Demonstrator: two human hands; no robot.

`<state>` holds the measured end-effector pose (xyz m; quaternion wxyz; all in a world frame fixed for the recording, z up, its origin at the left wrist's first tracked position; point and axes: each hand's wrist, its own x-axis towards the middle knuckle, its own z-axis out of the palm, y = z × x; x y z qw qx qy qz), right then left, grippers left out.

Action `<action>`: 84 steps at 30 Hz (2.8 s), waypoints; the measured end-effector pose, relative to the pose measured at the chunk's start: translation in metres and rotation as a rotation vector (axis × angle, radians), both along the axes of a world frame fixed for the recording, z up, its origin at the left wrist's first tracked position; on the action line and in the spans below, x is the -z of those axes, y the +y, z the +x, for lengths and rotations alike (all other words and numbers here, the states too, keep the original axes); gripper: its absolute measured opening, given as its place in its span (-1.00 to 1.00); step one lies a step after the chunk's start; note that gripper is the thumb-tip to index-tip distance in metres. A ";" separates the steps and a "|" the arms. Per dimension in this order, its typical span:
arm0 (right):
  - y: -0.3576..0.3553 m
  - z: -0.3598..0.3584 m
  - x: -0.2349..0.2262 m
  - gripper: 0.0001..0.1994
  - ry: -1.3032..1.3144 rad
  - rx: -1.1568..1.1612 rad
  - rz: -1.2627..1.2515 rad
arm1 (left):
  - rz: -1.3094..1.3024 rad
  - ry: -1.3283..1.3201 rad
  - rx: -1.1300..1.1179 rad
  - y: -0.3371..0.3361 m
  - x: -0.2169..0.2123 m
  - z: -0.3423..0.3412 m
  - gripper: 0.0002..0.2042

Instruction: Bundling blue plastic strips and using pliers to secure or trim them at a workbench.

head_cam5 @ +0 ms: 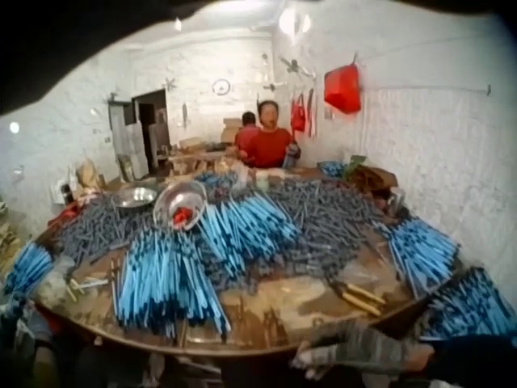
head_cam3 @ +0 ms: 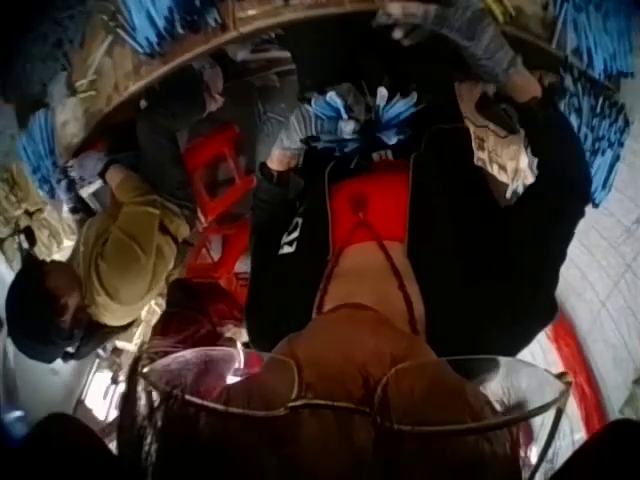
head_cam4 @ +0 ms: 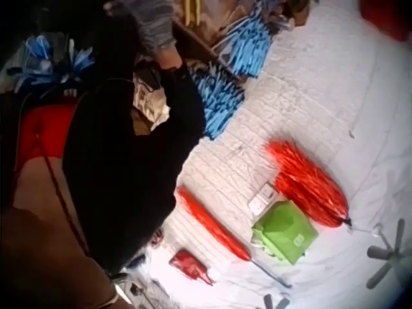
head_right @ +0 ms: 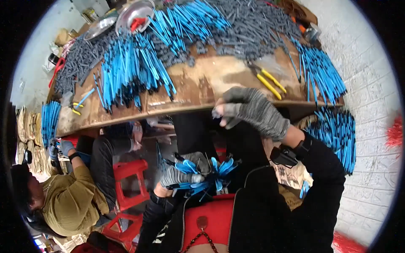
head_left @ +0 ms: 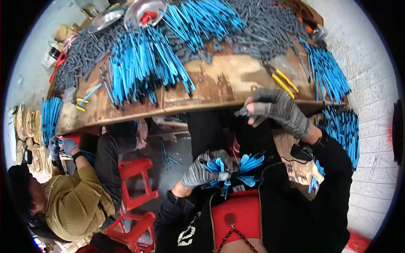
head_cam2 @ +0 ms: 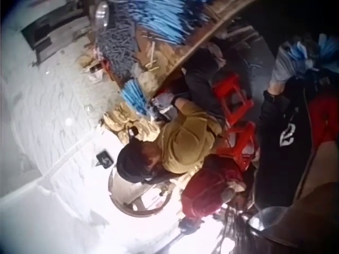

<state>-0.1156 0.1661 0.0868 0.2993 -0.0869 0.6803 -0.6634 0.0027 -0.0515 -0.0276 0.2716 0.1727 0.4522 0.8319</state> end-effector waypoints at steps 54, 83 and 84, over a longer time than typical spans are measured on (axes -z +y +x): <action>0.035 0.034 0.043 -0.83 0.051 -0.561 -0.026 | -0.316 -0.050 -0.221 0.052 -0.010 0.026 -0.75; 0.034 0.075 0.082 -0.46 0.184 -0.385 -0.452 | -0.347 -0.153 -0.359 0.044 -0.025 0.036 -0.67; 0.032 0.082 0.082 -0.50 0.283 -0.275 -0.337 | -0.372 -0.146 -0.384 0.050 -0.027 0.035 -0.66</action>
